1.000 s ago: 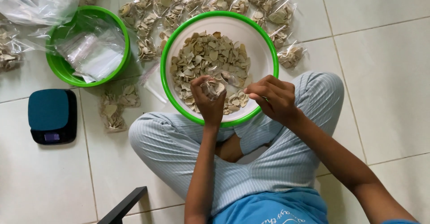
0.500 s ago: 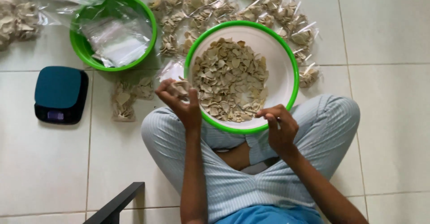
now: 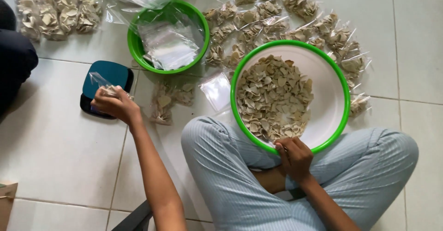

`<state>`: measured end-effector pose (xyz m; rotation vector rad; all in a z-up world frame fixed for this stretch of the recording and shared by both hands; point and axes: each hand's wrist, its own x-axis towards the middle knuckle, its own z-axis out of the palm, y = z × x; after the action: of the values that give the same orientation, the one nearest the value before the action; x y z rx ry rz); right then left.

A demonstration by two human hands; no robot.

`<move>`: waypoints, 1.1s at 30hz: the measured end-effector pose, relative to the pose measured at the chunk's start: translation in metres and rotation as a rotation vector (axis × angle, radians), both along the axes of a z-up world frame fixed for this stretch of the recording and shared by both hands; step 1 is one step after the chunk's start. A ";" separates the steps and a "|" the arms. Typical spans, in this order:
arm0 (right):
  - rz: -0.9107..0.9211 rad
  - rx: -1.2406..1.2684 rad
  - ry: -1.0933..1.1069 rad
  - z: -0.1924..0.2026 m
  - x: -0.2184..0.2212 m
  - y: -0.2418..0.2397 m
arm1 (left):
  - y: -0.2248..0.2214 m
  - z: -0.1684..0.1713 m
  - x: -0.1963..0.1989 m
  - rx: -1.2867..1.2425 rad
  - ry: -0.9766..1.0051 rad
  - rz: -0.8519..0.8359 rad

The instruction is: Packaging dried food items into small plastic bags using a spoon and weighing them on a digital scale.

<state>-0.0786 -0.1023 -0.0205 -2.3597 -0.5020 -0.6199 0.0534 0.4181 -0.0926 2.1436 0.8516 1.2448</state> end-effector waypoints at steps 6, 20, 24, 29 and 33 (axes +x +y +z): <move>-0.045 -0.125 -0.011 -0.006 0.000 -0.003 | 0.067 -0.033 0.022 0.012 0.267 0.061; -0.059 -0.198 -0.050 -0.016 -0.002 -0.008 | 0.074 -0.018 0.050 -0.018 0.406 0.055; -0.052 -0.187 -0.052 -0.018 -0.001 -0.010 | 0.027 0.015 0.040 0.152 0.223 0.090; -0.050 -0.195 -0.048 -0.009 -0.001 -0.006 | -0.001 0.010 0.037 0.245 0.082 0.022; -0.053 -0.195 -0.050 -0.015 0.000 -0.009 | -0.018 0.011 0.035 0.266 0.039 -0.036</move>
<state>-0.0786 -0.1115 -0.0354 -2.5530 -0.5454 -0.6823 0.0883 0.4005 -0.0817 2.3864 0.6917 1.3670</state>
